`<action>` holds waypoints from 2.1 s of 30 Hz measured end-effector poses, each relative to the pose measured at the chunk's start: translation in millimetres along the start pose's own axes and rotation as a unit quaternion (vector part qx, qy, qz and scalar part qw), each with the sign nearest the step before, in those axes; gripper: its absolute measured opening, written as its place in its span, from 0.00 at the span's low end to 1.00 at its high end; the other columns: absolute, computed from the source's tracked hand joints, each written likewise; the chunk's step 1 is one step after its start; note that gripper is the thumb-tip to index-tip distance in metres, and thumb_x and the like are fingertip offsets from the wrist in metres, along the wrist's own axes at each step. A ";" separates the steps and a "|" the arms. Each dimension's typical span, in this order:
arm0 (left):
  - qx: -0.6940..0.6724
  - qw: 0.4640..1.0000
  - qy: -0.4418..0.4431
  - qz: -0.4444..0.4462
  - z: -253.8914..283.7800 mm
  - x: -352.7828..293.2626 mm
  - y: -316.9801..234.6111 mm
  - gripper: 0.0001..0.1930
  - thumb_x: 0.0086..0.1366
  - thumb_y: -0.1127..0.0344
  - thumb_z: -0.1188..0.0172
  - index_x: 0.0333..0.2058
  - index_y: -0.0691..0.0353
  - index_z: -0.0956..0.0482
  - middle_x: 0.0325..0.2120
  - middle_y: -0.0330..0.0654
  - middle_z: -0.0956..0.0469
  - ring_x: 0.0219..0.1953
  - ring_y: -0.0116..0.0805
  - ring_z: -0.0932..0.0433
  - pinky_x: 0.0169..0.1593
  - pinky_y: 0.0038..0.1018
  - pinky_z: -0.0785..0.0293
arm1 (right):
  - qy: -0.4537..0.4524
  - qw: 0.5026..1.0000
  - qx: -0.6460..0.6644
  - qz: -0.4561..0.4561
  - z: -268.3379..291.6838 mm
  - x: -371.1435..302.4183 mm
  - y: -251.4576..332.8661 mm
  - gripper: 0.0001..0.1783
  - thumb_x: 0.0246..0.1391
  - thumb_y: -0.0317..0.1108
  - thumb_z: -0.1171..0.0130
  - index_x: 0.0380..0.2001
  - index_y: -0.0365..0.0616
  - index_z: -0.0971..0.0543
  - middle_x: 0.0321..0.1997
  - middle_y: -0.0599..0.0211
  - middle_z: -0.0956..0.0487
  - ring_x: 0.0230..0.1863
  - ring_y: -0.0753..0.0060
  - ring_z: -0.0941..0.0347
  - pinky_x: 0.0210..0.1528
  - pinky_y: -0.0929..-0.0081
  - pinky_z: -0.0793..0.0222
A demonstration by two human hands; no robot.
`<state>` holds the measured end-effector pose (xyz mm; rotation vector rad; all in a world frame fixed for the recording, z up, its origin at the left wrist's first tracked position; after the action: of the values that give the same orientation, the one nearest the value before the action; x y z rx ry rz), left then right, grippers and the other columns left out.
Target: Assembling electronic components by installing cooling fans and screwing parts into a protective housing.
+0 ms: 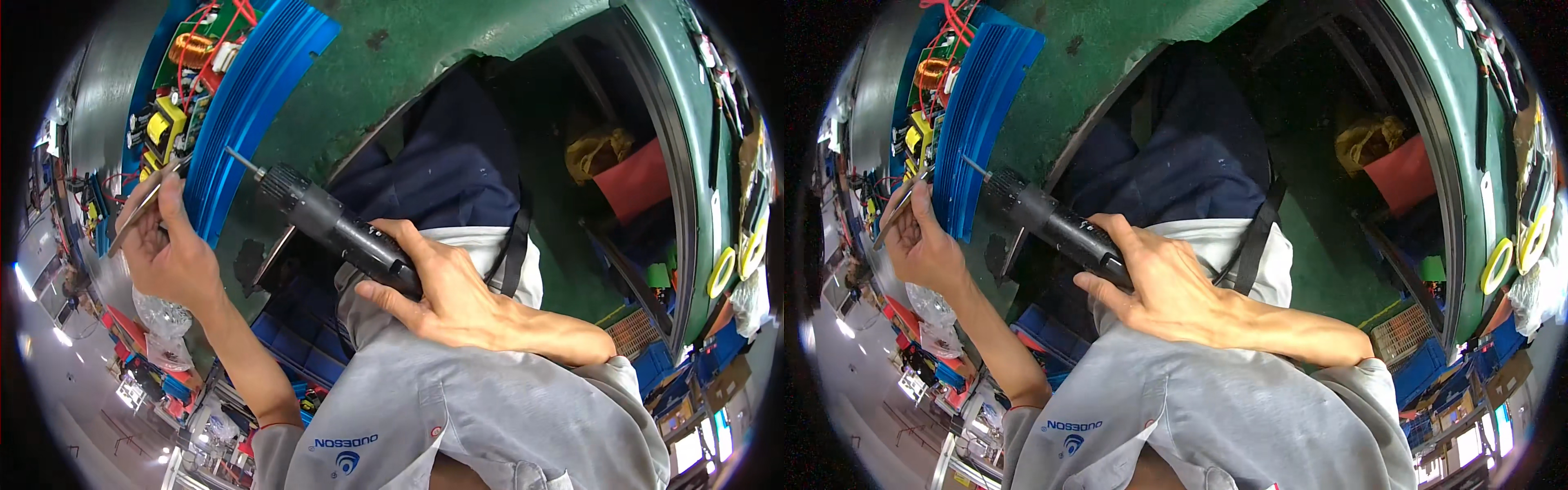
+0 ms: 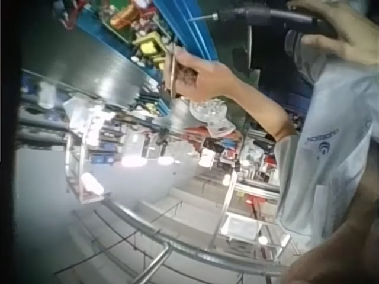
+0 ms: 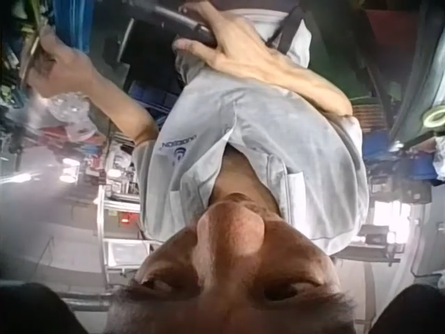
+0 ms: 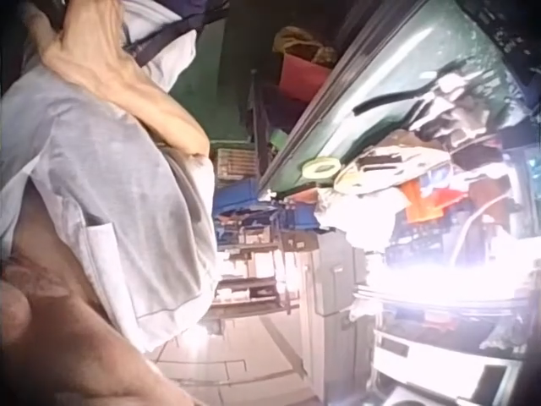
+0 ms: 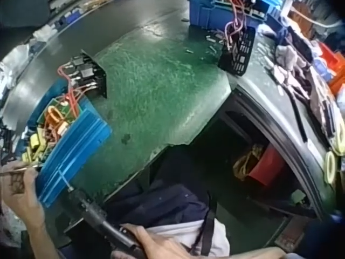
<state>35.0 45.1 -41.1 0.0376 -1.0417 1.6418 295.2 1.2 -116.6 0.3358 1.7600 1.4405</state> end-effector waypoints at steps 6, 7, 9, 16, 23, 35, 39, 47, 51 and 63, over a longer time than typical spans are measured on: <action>0.026 1.000 0.015 -0.004 -6.0 1.8 -2.7 0.08 0.66 0.77 0.36 0.43 0.72 0.21 0.37 0.52 0.15 0.38 0.33 0.15 0.45 0.25 0.19 | 0.006 0.999 0.029 -0.027 1.6 3.4 1.6 0.36 0.62 0.47 0.37 0.62 0.35 0.36 0.35 0.47 0.19 0.34 0.53 0.19 0.37 0.62 0.26; 0.031 0.999 0.016 -0.006 -9.6 2.2 -5.7 0.08 0.66 0.76 0.36 0.43 0.72 0.21 0.37 0.51 0.15 0.38 0.33 0.15 0.44 0.24 0.19 | 0.006 0.999 0.029 -0.028 4.9 3.7 1.4 0.36 0.62 0.47 0.37 0.62 0.35 0.36 0.35 0.47 0.19 0.34 0.53 0.19 0.37 0.62 0.26; 0.036 0.999 0.012 -0.005 -15.6 3.5 -11.2 0.08 0.66 0.76 0.36 0.43 0.72 0.21 0.37 0.51 0.15 0.38 0.33 0.15 0.44 0.24 0.19 | 0.058 0.985 0.141 -0.075 14.3 3.9 -1.6 0.32 0.70 0.54 0.51 0.61 0.35 0.33 0.33 0.59 0.20 0.34 0.67 0.22 0.40 0.68 0.27; 0.082 0.996 0.027 0.021 -4.5 -4.1 -6.4 0.06 0.63 0.78 0.33 0.39 0.70 0.19 0.34 0.44 0.15 0.33 0.30 0.19 0.39 0.22 0.24 | 0.119 0.942 0.284 -0.131 12.6 3.3 -3.0 0.40 0.73 0.62 0.75 0.49 0.37 0.25 0.31 0.68 0.20 0.34 0.77 0.27 0.43 0.76 0.32; -0.026 0.994 0.102 -0.024 1.4 -7.6 -13.3 0.12 0.55 0.85 0.31 0.36 0.69 0.22 0.32 0.52 0.15 0.32 0.42 0.15 0.36 0.30 0.20 | 0.105 0.980 0.100 -0.134 26.3 -15.6 7.9 0.36 0.75 0.56 0.74 0.52 0.32 0.28 0.35 0.65 0.21 0.36 0.73 0.27 0.46 0.74 0.32; -0.082 0.980 0.177 0.035 6.9 -1.9 -7.8 0.17 0.54 0.83 0.30 0.39 0.60 0.23 0.33 0.49 0.14 0.32 0.39 0.14 0.35 0.29 0.17 | 0.208 0.859 0.353 -0.307 28.5 -21.5 18.5 0.52 0.64 0.75 0.70 0.62 0.31 0.33 0.32 0.62 0.22 0.31 0.75 0.31 0.35 0.78 0.37; -0.077 0.980 0.179 0.029 5.2 -4.2 -7.1 0.19 0.51 0.84 0.29 0.39 0.59 0.24 0.33 0.48 0.14 0.33 0.40 0.13 0.35 0.29 0.17 | 0.161 0.891 0.332 -0.265 17.9 -19.3 14.3 0.55 0.62 0.78 0.70 0.60 0.31 0.31 0.32 0.62 0.22 0.29 0.75 0.31 0.33 0.79 0.37; -0.078 0.980 0.184 0.010 3.0 -2.7 -9.9 0.18 0.52 0.84 0.29 0.39 0.60 0.24 0.32 0.49 0.14 0.32 0.40 0.13 0.35 0.29 0.17 | 0.112 0.925 0.252 -0.262 15.4 -22.6 6.2 0.63 0.55 0.84 0.73 0.63 0.29 0.32 0.33 0.63 0.21 0.31 0.77 0.29 0.33 0.80 0.37; -0.071 0.981 0.180 0.012 -3.8 -2.6 -13.2 0.16 0.54 0.83 0.30 0.38 0.60 0.24 0.32 0.49 0.14 0.31 0.40 0.14 0.35 0.30 0.17 | 0.126 0.914 0.304 -0.238 19.5 -26.2 -4.3 0.62 0.54 0.84 0.67 0.62 0.30 0.32 0.35 0.63 0.20 0.32 0.78 0.29 0.34 0.79 0.38; -0.050 0.986 0.160 0.001 2.9 -10.5 -9.5 0.11 0.59 0.76 0.35 0.39 0.61 0.26 0.32 0.50 0.16 0.29 0.41 0.17 0.34 0.30 0.20 | 0.129 0.933 0.253 -0.222 24.0 -17.6 16.6 0.22 0.66 0.47 0.45 0.52 0.39 0.28 0.26 0.75 0.27 0.23 0.84 0.35 0.25 0.81 0.40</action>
<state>45.1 34.9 -39.1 -0.2849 -0.8741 1.5346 319.0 11.4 -94.5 -0.0019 2.2388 0.7207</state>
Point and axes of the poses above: each hand's wrist, its own x-axis towards the middle knuckle, its own z-axis out of the back of the hand, y = z × x, the point moved 4 cm from there along x, towards the middle knuckle
